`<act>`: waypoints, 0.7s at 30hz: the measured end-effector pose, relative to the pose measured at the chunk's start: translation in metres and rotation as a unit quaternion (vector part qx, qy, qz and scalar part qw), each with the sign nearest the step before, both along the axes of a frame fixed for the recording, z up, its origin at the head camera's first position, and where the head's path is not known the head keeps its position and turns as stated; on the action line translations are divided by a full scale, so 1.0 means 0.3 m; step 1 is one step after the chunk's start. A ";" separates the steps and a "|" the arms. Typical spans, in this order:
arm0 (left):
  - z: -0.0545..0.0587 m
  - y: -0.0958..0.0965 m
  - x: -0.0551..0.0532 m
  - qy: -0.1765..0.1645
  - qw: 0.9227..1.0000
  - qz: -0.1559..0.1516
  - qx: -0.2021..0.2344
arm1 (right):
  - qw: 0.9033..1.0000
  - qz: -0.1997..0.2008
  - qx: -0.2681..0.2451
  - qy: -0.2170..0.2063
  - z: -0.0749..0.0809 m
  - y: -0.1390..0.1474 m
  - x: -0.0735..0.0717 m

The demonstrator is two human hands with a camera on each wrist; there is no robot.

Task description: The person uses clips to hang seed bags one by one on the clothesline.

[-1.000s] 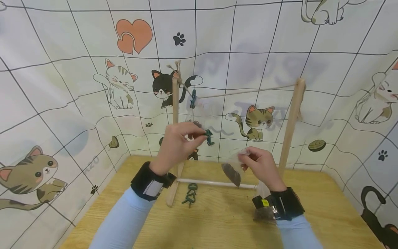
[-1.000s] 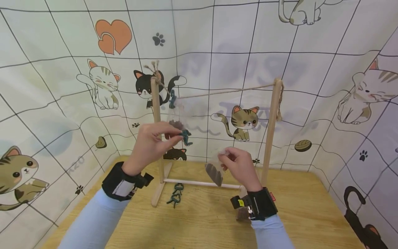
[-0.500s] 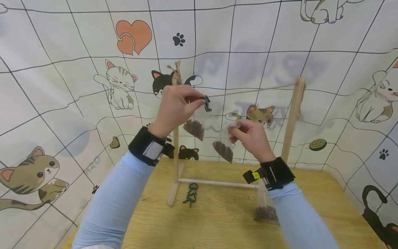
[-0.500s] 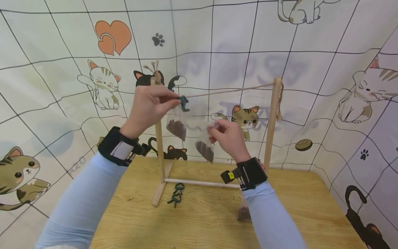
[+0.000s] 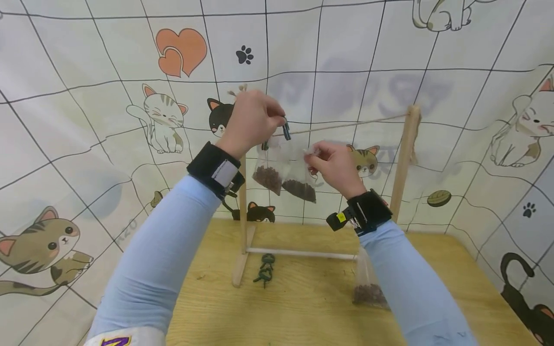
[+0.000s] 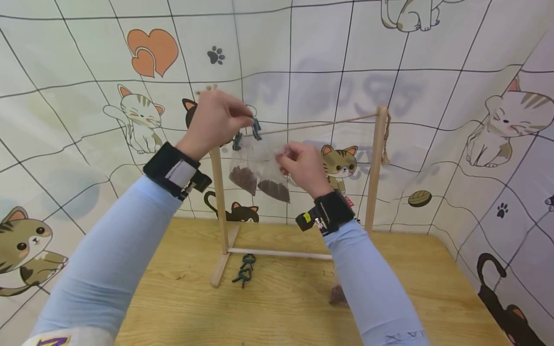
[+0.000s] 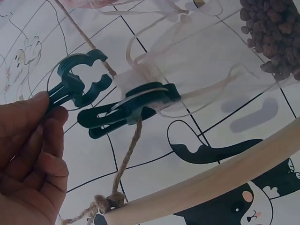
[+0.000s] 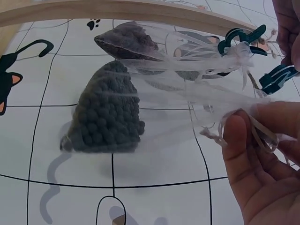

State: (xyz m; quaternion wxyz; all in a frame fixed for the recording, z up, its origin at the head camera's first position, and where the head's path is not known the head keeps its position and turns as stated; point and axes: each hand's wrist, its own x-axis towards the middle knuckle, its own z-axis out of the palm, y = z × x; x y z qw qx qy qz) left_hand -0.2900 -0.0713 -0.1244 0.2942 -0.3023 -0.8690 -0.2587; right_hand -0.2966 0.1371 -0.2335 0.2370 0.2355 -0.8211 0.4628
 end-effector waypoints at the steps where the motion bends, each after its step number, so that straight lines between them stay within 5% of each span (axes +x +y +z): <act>1: 0.005 0.003 -0.004 -0.006 1.000 0.005 -0.007 | 1.000 -0.008 0.001 0.002 0.005 -0.005 -0.002; 9: 0.021 0.029 -0.032 -0.071 0.996 0.039 -0.022 | 0.998 -0.056 -0.020 0.004 0.029 -0.042 -0.021; 21: 0.009 0.045 -0.046 -0.099 0.992 0.058 -0.047 | 0.997 -0.011 -0.077 -0.016 0.058 -0.089 -0.042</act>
